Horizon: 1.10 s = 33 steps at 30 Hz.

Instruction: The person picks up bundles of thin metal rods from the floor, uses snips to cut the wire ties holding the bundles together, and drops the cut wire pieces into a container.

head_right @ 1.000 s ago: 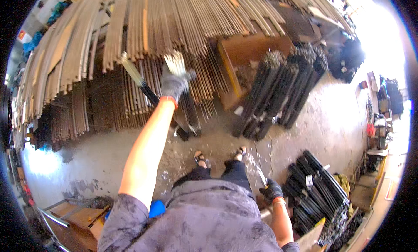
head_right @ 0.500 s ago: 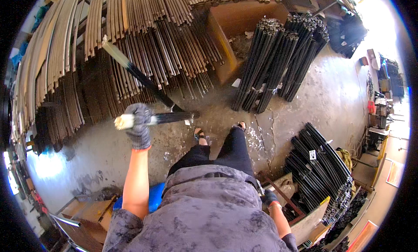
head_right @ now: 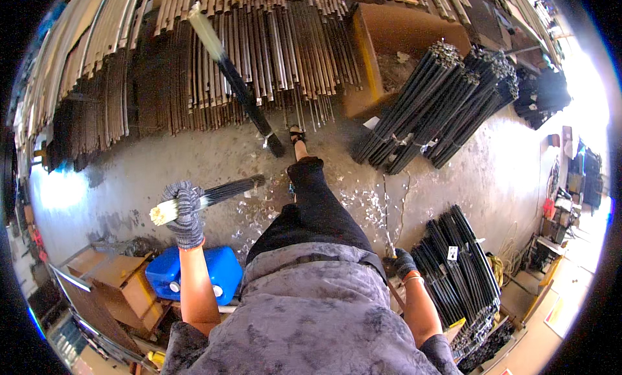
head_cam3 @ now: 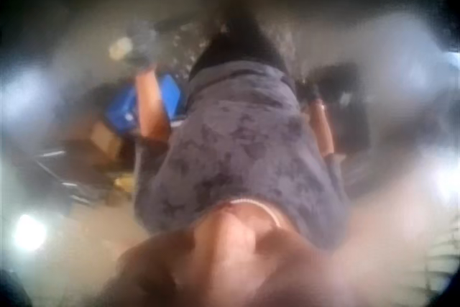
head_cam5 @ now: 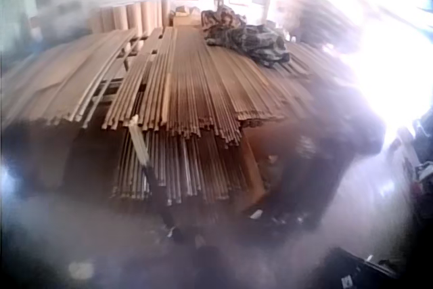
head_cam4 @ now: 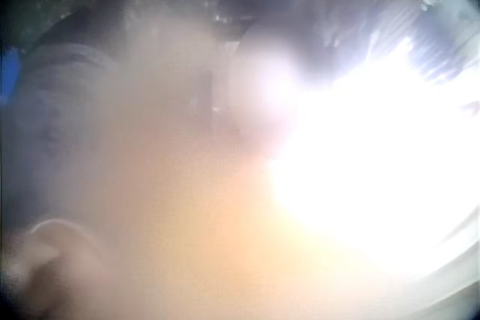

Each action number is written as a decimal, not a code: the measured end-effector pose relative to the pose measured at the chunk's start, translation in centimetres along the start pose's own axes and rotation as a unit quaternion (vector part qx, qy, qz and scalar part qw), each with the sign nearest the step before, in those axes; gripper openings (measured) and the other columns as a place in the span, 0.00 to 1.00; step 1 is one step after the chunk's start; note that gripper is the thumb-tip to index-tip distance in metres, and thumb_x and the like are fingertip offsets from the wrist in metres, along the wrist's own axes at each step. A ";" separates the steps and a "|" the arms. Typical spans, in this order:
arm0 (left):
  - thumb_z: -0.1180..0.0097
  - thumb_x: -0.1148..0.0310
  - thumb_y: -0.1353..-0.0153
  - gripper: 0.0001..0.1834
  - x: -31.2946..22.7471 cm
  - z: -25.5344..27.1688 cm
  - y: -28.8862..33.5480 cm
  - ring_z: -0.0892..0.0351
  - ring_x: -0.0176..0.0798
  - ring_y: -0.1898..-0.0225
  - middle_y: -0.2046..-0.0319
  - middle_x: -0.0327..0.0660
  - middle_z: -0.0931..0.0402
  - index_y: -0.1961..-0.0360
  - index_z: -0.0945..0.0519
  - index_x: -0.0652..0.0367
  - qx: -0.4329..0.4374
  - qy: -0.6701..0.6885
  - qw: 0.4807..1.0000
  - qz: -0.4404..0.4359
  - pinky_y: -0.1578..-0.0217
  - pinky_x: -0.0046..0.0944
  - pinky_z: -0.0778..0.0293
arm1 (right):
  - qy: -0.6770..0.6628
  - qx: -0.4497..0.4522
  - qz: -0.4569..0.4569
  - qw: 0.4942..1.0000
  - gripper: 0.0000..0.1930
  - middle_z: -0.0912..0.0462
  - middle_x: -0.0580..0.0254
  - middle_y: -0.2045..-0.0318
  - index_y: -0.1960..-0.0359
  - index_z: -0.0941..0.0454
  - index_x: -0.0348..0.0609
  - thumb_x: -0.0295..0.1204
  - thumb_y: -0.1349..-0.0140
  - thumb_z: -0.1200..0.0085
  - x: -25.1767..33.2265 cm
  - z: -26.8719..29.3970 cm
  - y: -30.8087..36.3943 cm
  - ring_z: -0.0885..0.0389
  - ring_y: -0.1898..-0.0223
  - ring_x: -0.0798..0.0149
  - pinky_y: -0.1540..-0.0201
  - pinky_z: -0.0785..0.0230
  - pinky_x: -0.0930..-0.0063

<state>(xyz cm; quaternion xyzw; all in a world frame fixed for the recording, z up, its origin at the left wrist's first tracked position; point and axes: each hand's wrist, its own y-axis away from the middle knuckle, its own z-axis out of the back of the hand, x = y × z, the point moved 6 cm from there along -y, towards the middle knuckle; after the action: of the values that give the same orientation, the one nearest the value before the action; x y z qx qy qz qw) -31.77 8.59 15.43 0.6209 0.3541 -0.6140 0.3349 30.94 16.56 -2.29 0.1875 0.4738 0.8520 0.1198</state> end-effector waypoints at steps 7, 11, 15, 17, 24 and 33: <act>0.42 0.66 0.40 0.11 3.0 5.2 -0.1 0.26 0.35 0.69 0.70 0.39 0.24 0.62 0.24 0.62 -0.028 0.013 0.999 -0.037 0.66 0.35 0.26 | 0.177 0.055 0.104 0.977 0.24 0.18 0.43 0.57 0.54 0.21 0.42 0.44 0.50 0.36 -4.6 -2.9 -4.2 0.21 0.51 0.42 0.50 0.29 0.59; 0.44 0.67 0.39 0.10 2.0 5.0 0.3 0.26 0.35 0.69 0.70 0.40 0.24 0.63 0.24 0.64 -0.045 -0.033 0.998 -0.013 0.65 0.36 0.25 | 0.012 0.072 0.069 0.995 0.26 0.17 0.44 0.61 0.57 0.19 0.43 0.47 0.53 0.33 -7.3 -1.9 -5.2 0.19 0.56 0.42 0.52 0.29 0.63; 0.43 0.69 0.40 0.09 0.4 4.1 0.0 0.24 0.35 0.68 0.69 0.41 0.23 0.62 0.24 0.65 -0.018 -0.011 0.999 -0.027 0.64 0.36 0.24 | 0.136 0.031 0.076 0.987 0.28 0.16 0.45 0.62 0.56 0.19 0.42 0.49 0.54 0.31 -0.3 2.1 -1.4 0.18 0.58 0.44 0.54 0.28 0.62; 0.43 0.71 0.41 0.09 -1.3 2.5 0.3 0.23 0.35 0.68 0.68 0.42 0.23 0.62 0.24 0.65 -0.014 0.010 1.000 -0.010 0.63 0.35 0.24 | 0.185 -0.004 0.061 0.981 0.32 0.16 0.45 0.61 0.53 0.21 0.42 0.51 0.55 0.30 0.0 3.3 -2.1 0.18 0.57 0.45 0.54 0.27 0.60; 0.43 0.72 0.41 0.06 -5.0 -4.9 -0.6 0.28 0.33 0.74 0.72 0.37 0.27 0.64 0.25 0.59 0.096 0.089 0.991 -0.008 0.64 0.44 0.23 | 0.032 -0.056 0.076 0.995 0.34 0.16 0.48 0.56 0.46 0.25 0.38 0.42 0.53 0.29 0.4 3.8 -3.3 0.18 0.55 0.54 0.51 0.28 0.64; 0.42 0.67 0.38 0.14 -16.5 -15.4 1.8 0.30 0.32 0.77 0.71 0.40 0.25 0.54 0.24 0.62 0.242 0.150 0.955 -0.080 0.73 0.40 0.27 | 0.012 -0.053 0.016 0.998 0.28 0.16 0.51 0.58 0.49 0.23 0.42 0.39 0.52 0.30 -6.9 0.6 2.2 0.18 0.58 0.53 0.52 0.28 0.65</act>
<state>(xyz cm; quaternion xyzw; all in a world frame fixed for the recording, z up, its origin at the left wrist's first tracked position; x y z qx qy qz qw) -22.09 20.24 32.18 0.7381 0.2898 -0.6056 0.0671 37.39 13.24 -1.49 0.1785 0.4264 0.8798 0.1108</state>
